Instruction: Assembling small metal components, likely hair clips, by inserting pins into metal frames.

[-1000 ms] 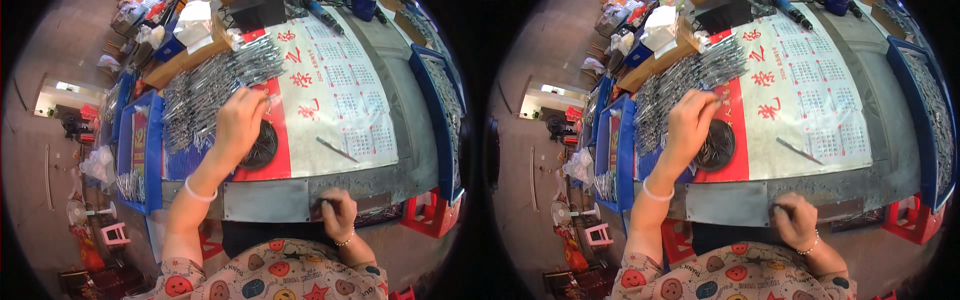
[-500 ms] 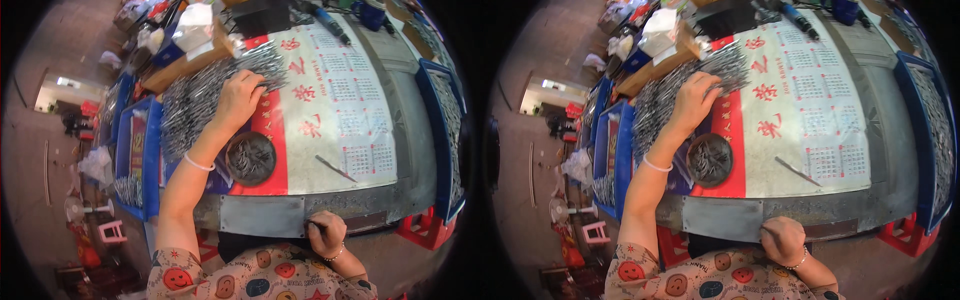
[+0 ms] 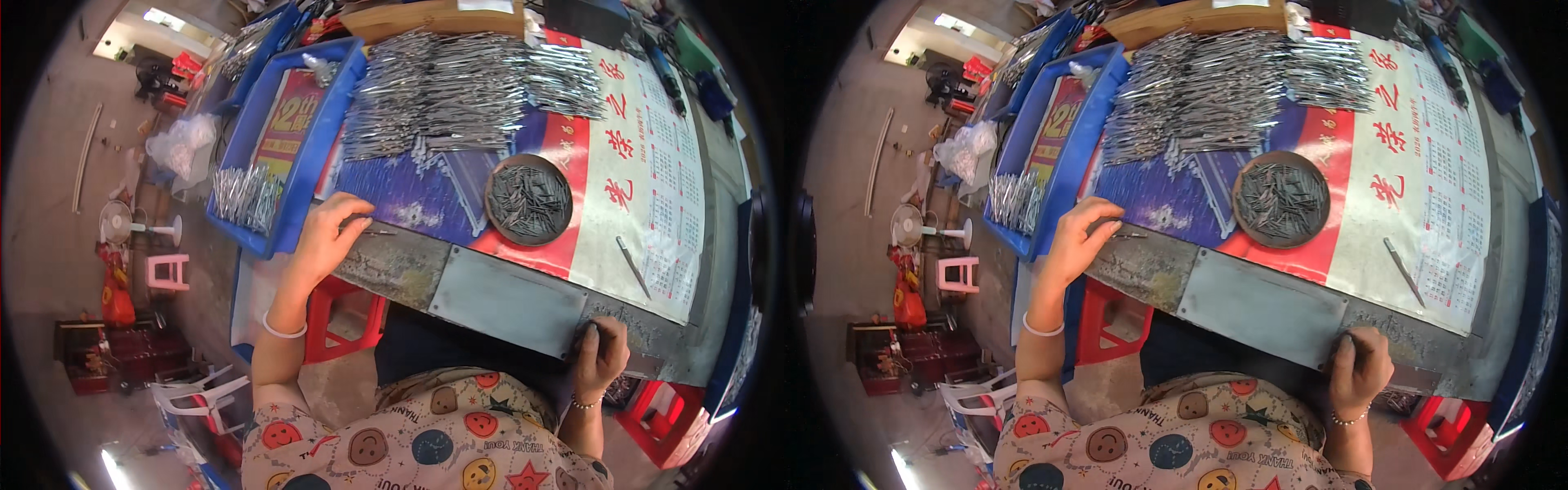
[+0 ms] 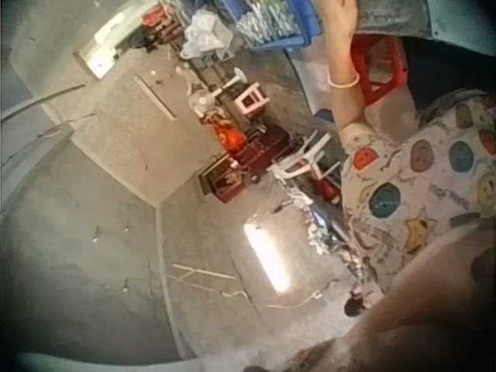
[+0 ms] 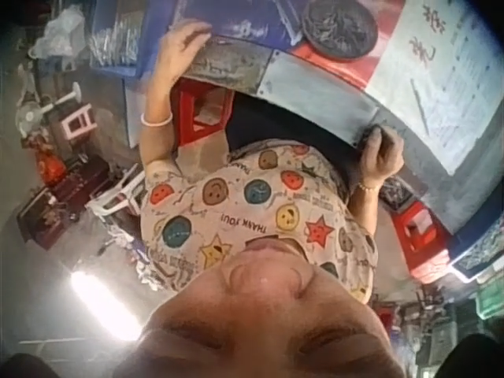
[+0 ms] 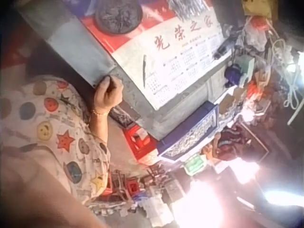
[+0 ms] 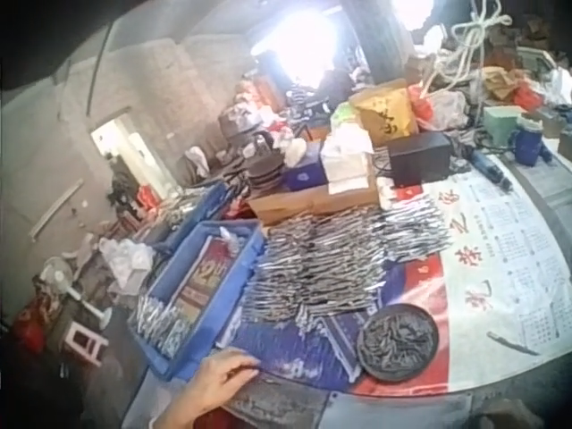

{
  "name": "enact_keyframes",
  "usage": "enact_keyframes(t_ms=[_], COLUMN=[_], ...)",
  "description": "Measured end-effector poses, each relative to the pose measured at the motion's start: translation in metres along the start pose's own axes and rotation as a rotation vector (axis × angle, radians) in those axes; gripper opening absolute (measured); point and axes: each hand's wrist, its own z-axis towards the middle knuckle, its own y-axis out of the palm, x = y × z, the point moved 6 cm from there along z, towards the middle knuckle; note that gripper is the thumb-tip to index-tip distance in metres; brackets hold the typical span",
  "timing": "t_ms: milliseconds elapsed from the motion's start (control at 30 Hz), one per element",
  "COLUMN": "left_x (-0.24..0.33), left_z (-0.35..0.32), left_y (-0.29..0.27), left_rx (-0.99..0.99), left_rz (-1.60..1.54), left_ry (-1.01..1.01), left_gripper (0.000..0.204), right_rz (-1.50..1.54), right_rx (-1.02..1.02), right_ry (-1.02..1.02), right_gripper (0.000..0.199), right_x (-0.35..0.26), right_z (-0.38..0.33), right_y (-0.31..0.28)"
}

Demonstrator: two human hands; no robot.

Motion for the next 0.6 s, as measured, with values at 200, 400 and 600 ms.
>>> enact_keyframes(t_ms=[200, 400, 600], left_x=[-0.019, -0.023, -0.028], left_z=[-0.027, -0.022, -0.017], left_y=[0.003, 0.016, 0.014], left_rx=[-0.085, -0.101, -0.003], left_rz=[-0.087, -0.005, -0.077], left_ry=[0.009, 0.163, 0.179], left_gripper=[0.021, 0.019, 0.018], right_rz=[-0.021, -0.058, -0.239], right_rx=[0.049, 0.025, -0.132], right_ry=[-0.009, 0.028, -0.277], right_gripper=[0.003, 0.004, 0.011], right_x=[-0.003, -0.007, -0.074], right_z=[-0.002, 0.000, 0.038], right_y=[0.007, 0.018, 0.047])
